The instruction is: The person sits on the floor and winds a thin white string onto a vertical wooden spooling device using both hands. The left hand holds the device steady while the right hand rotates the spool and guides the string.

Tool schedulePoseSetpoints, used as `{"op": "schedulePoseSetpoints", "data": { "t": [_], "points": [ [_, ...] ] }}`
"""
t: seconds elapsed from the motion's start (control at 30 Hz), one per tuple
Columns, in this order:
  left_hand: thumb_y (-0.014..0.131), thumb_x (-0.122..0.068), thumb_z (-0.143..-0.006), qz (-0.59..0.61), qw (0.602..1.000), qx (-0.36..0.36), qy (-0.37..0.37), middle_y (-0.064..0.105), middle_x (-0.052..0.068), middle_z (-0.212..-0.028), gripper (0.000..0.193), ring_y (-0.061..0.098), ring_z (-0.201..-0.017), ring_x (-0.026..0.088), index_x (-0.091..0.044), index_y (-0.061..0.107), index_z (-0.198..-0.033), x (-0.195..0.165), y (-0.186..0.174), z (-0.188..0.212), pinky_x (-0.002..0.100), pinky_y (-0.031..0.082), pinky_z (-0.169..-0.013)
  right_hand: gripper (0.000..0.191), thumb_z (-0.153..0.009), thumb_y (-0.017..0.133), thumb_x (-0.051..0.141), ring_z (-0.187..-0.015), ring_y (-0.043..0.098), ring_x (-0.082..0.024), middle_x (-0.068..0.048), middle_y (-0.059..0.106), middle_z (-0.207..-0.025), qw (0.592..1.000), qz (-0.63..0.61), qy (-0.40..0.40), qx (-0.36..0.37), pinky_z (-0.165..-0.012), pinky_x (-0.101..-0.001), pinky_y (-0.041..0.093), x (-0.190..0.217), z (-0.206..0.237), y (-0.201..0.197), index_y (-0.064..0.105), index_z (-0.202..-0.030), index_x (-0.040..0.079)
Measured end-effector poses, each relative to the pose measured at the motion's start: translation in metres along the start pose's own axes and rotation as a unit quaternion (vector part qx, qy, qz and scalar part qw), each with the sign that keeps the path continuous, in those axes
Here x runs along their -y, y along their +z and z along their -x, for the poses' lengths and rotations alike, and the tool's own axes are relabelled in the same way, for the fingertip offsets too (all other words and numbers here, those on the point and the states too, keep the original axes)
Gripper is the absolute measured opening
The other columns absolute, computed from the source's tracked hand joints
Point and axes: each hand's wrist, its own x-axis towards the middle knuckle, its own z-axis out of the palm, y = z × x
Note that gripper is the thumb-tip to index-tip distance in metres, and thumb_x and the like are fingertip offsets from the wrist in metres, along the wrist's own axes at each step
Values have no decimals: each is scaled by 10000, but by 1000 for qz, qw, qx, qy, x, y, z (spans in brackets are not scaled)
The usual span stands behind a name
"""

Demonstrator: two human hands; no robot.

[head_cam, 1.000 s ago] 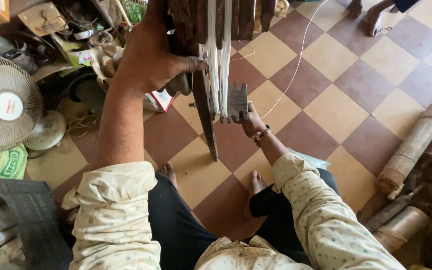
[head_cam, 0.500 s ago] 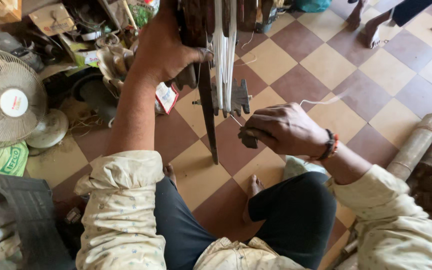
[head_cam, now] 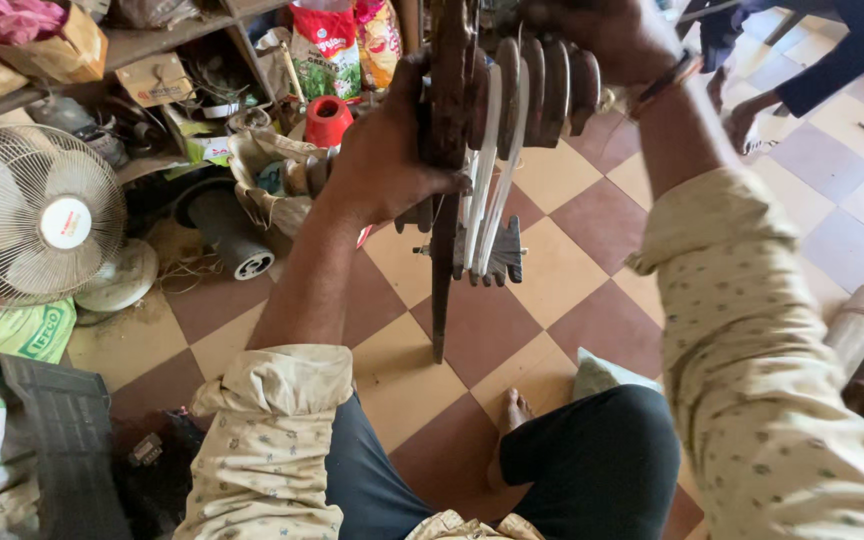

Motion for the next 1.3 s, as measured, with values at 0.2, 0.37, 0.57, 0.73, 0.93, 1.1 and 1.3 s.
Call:
{"op": "schedulePoseSetpoints", "data": {
  "t": [0.2, 0.37, 0.57, 0.73, 0.93, 1.1, 1.3],
  "points": [
    [975, -238, -636, 14, 1000, 3, 17, 723, 175, -1274, 1119, 700, -1174, 389, -118, 307, -1525, 15, 1, 3, 443, 575, -952, 188, -994, 645, 41, -726, 628, -191, -104, 717, -962, 902, -324, 270, -94, -605, -328, 485, -104, 102, 142, 739, -1151, 1],
    [995, -245, -690, 9, 999, 5, 36, 735, 168, -1305, 1082, 710, -1229, 369, -121, 323, -1530, 33, -1, 8, 428, 577, -1020, 256, -956, 617, 34, -829, 708, -180, -100, 747, -1024, 783, -486, 380, -79, -712, -309, 577, -100, 181, 201, 719, -1184, -18],
    [1000, -256, -703, 5, 999, -11, 46, 741, 143, -1345, 1098, 739, -1223, 335, -125, 314, -1551, 45, -2, 12, 422, 584, -1041, 235, -973, 661, 108, -723, 670, -143, -56, 718, -924, 771, -508, 371, -98, -562, -279, 508, -86, 227, 239, 662, -1185, 7],
    [988, -273, -711, -26, 998, -29, 38, 762, 142, -1265, 1091, 748, -1171, 335, -132, 318, -1561, 60, 2, 7, 429, 593, -1033, 174, -997, 691, 105, -708, 584, -102, -49, 714, -900, 834, -403, 374, -49, -596, -254, 460, -33, 249, 238, 697, -1142, 10],
    [1026, -273, -686, -53, 996, -53, 56, 780, 147, -1235, 1067, 742, -1156, 362, -145, 381, -1527, 12, -5, 11, 447, 585, -978, 158, -1003, 628, 173, -777, 748, -142, -25, 784, -901, 969, -77, 190, 136, -692, -323, 601, 90, 216, 135, 745, -1018, 68],
    [963, -275, -665, -13, 999, -29, 26, 740, 175, -1215, 1076, 721, -1093, 390, -99, 322, -1511, -13, 11, 11, 453, 587, -932, 99, -927, 659, 153, -689, 672, -228, -51, 694, -781, 959, 173, -90, 206, -652, -391, 557, 170, 151, 55, 737, -939, 93],
    [971, -320, -656, -58, 997, -38, 37, 747, 183, -1148, 960, 685, -1063, 453, -84, 395, -1386, 22, 21, -19, 506, 563, -884, 122, -954, 677, 67, -599, 598, -111, -37, 683, -753, 892, 353, -192, 208, -551, -299, 504, 206, 61, -29, 792, -995, 81]
  ]
}}
